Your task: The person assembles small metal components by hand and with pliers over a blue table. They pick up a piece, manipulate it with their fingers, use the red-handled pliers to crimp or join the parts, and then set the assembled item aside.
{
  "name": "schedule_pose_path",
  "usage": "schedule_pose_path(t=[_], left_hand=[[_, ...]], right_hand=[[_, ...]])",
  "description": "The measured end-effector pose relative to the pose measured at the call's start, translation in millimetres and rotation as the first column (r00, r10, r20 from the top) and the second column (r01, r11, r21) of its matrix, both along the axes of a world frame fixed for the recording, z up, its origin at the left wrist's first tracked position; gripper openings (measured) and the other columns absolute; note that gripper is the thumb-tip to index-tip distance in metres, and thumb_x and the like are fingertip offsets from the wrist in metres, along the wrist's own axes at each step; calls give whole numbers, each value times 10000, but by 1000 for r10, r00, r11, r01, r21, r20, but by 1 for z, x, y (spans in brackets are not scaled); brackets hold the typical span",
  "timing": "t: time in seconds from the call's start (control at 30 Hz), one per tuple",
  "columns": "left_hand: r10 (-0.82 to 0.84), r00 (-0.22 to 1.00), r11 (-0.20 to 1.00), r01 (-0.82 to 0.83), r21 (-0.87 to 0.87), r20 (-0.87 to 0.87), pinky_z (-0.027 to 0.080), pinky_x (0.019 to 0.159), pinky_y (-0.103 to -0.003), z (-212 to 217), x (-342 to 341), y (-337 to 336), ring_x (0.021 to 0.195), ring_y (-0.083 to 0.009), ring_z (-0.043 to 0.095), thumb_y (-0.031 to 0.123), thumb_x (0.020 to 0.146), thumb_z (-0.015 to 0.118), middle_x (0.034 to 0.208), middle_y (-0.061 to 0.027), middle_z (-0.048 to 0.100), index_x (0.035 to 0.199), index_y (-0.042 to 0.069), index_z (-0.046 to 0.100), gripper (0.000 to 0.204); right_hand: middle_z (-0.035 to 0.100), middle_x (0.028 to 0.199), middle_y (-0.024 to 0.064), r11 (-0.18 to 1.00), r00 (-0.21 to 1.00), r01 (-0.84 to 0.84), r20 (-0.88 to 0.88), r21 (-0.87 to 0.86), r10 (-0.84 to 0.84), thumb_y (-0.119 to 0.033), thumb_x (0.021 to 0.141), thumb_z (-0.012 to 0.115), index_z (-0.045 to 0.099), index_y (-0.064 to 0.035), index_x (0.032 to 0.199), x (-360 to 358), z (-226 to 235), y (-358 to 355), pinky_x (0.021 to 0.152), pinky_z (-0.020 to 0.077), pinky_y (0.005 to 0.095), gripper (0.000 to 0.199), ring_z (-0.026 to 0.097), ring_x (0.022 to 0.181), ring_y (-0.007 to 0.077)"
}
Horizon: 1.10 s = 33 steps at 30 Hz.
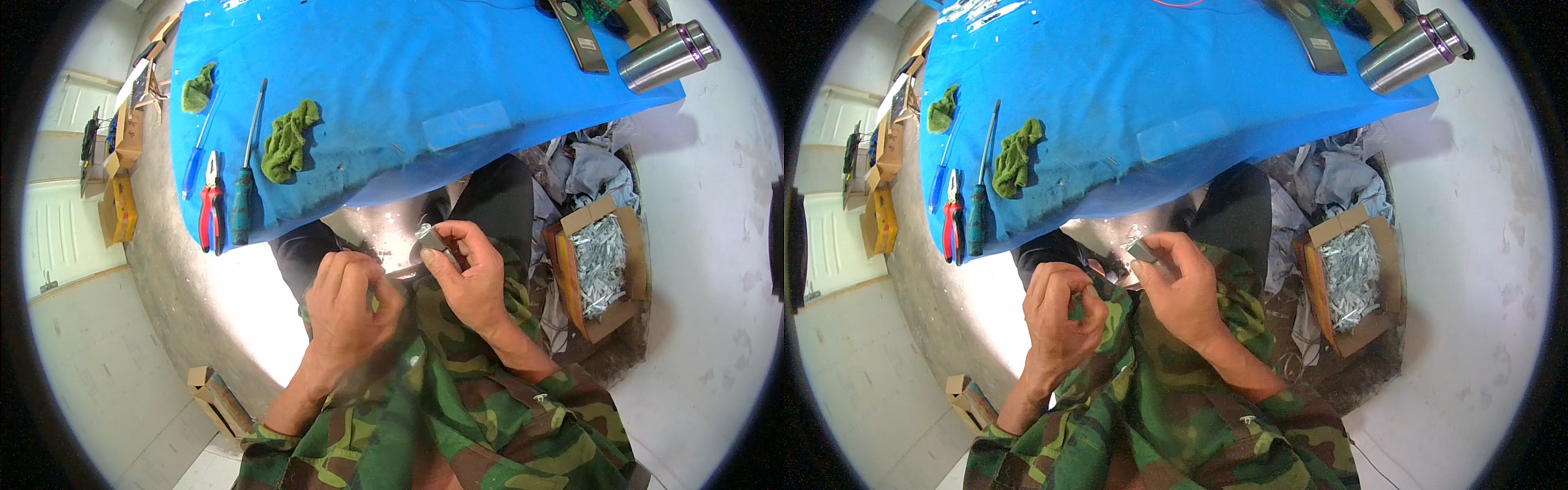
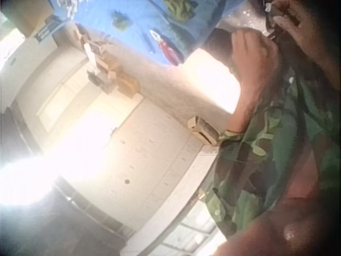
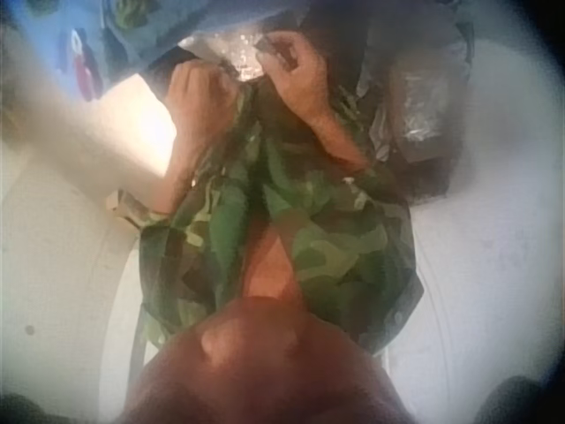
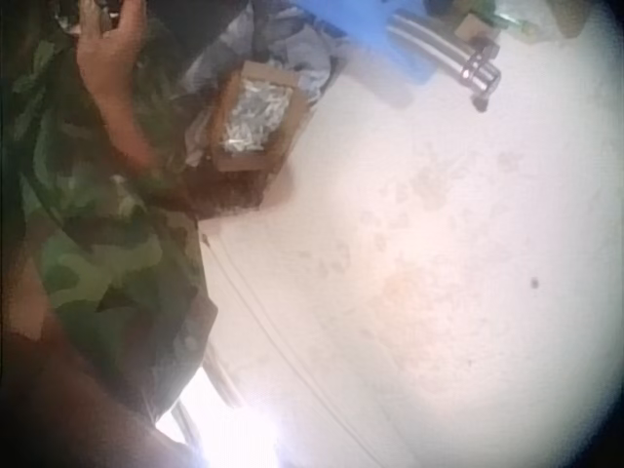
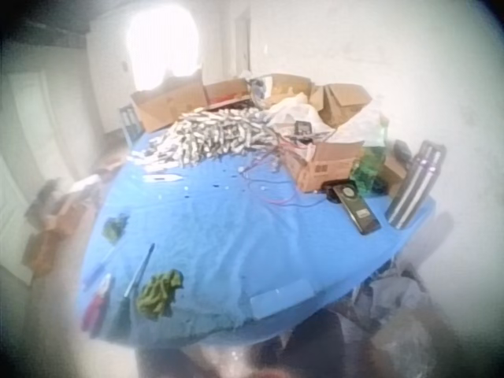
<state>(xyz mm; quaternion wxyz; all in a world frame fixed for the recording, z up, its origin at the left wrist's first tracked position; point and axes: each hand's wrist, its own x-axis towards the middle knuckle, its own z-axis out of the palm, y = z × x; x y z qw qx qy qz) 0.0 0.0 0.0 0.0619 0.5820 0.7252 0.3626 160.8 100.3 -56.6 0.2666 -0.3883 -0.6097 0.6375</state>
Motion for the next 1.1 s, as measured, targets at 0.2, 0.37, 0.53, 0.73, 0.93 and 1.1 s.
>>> schedule_pose_path(t=[0.2, 0.37, 0.53, 0.73, 0.93, 1.1], left_hand=[[28, 985, 997, -14, -81, 172, 485, 615, -347, 7, -5, -2, 712, -249, 606, -82, 800, 657, 869, -129, 638, 903, -6, 588, 146], [55, 952, 995, -28, -94, 300, 517, 646, -347, 3, -10, -2, 748, -266, 659, -19, 886, 701, 906, -142, 679, 953, -9, 644, 89], [107, 898, 979, -21, -202, 426, 538, 696, -289, 13, -4, 4, 818, -180, 695, 42, 946, 699, 990, -118, 734, 1042, -17, 726, 116], [118, 885, 979, -26, -204, 451, 541, 663, -272, 7, -2, 4, 779, -158, 691, 42, 923, 735, 992, -110, 737, 1061, -13, 732, 149], [81, 907, 980, 2, -197, 412, 539, 615, -276, 7, 1, 3, 749, -165, 680, 29, 879, 780, 998, -106, 728, 1090, 6, 717, 221], [20, 963, 994, 11, -112, 269, 552, 641, -327, 7, 5, 6, 785, -235, 687, 34, 815, 842, 1002, -104, 722, 1070, 33, 714, 286]], right_hand=[[645, 1128, 34, 989, 981, -69, -187, -131, 43, -39, 957, 759, 588, -3, 1239, -5, 3, -5, 910, 521, 267, 332, 624, 1040, 102], [655, 1163, 54, 968, 962, -104, -269, -227, 41, -32, 945, 762, 587, -11, 1224, -7, 5, -6, 984, 522, 309, 330, 630, 1121, 130], [659, 1162, 53, 981, 968, -106, -240, -163, 65, -2, 940, 745, 587, -13, 1206, -2, 4, -2, 981, 526, 310, 309, 645, 1105, 134], [668, 1155, 65, 993, 972, -92, -221, -68, 75, 32, 920, 741, 591, -15, 1167, -2, 4, 1, 969, 532, 311, 293, 655, 1099, 139], [678, 1128, 69, 995, 976, -83, -205, -50, 71, 50, 903, 734, 594, -19, 1156, -2, 3, 0, 946, 545, 318, 297, 672, 1069, 152], [690, 1106, 88, 998, 986, -62, -153, -1, 61, 55, 871, 744, 603, -17, 1148, -2, 0, -2, 919, 549, 322, 320, 685, 1040, 171]])
